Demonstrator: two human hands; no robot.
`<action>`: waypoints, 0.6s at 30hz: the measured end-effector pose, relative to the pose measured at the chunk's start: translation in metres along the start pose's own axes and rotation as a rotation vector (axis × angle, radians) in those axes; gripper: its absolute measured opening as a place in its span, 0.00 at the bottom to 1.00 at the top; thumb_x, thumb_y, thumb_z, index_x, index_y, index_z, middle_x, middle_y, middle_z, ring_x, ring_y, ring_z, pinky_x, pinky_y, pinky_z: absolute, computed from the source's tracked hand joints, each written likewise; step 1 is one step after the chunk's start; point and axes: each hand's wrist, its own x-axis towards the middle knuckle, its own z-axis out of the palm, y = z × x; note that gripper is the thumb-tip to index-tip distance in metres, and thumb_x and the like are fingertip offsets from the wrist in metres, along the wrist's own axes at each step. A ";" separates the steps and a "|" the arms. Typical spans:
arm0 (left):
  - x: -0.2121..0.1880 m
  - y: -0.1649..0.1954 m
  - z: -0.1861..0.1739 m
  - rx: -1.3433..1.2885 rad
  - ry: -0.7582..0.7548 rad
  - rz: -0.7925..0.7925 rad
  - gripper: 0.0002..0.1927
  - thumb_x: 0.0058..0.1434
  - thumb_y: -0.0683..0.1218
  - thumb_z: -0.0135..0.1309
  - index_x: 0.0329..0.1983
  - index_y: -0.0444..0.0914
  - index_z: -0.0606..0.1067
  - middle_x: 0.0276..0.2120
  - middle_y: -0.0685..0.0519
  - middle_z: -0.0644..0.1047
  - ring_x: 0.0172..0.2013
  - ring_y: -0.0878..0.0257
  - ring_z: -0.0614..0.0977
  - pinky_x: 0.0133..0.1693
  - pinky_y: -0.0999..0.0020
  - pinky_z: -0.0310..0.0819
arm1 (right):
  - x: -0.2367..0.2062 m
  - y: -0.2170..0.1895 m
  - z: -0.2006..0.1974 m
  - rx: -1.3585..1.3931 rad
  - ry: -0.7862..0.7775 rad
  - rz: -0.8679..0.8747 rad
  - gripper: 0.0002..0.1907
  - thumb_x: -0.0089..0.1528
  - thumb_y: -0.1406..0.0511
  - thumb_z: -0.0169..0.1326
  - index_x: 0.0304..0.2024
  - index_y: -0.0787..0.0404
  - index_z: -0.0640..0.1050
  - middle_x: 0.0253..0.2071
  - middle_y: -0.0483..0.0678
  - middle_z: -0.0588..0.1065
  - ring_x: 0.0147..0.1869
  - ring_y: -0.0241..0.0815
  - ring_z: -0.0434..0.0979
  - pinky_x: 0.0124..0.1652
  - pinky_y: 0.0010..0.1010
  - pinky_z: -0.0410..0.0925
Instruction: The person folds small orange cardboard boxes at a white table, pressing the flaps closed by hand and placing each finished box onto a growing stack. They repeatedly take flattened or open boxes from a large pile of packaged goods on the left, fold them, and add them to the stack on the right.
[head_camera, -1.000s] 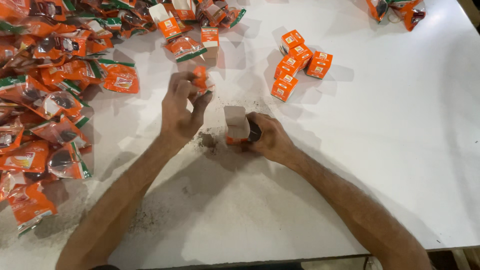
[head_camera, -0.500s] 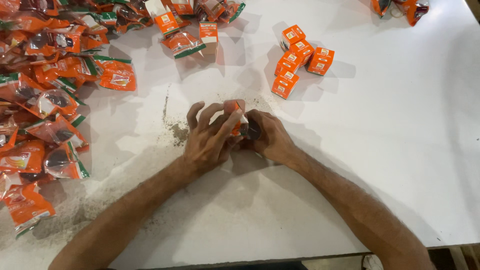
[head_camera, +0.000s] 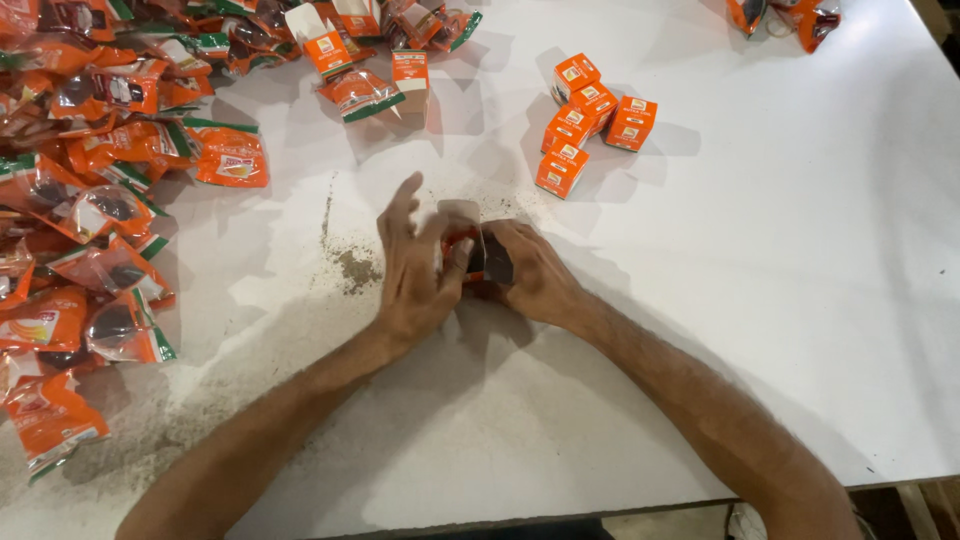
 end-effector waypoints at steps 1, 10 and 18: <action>0.002 -0.001 0.001 -0.064 0.006 -0.065 0.16 0.63 0.43 0.57 0.54 0.36 0.72 0.68 0.36 0.58 0.63 0.42 0.64 0.61 0.44 0.65 | -0.001 0.000 0.000 0.006 0.018 -0.026 0.37 0.48 0.66 0.72 0.57 0.65 0.72 0.56 0.57 0.74 0.62 0.59 0.73 0.57 0.44 0.69; 0.015 -0.017 0.008 -0.179 -0.201 -0.443 0.10 0.66 0.43 0.53 0.44 0.31 0.73 0.34 0.46 0.79 0.30 0.57 0.83 0.27 0.65 0.81 | -0.003 -0.002 0.001 0.070 0.041 0.041 0.37 0.52 0.68 0.71 0.60 0.62 0.69 0.56 0.53 0.77 0.60 0.54 0.77 0.56 0.40 0.72; 0.015 -0.036 -0.013 -0.510 -0.377 -0.436 0.16 0.57 0.37 0.58 0.47 0.29 0.71 0.33 0.46 0.77 0.30 0.65 0.77 0.29 0.70 0.73 | -0.001 -0.007 -0.002 -0.061 0.044 -0.189 0.34 0.49 0.72 0.69 0.59 0.62 0.75 0.55 0.52 0.77 0.60 0.54 0.76 0.56 0.41 0.72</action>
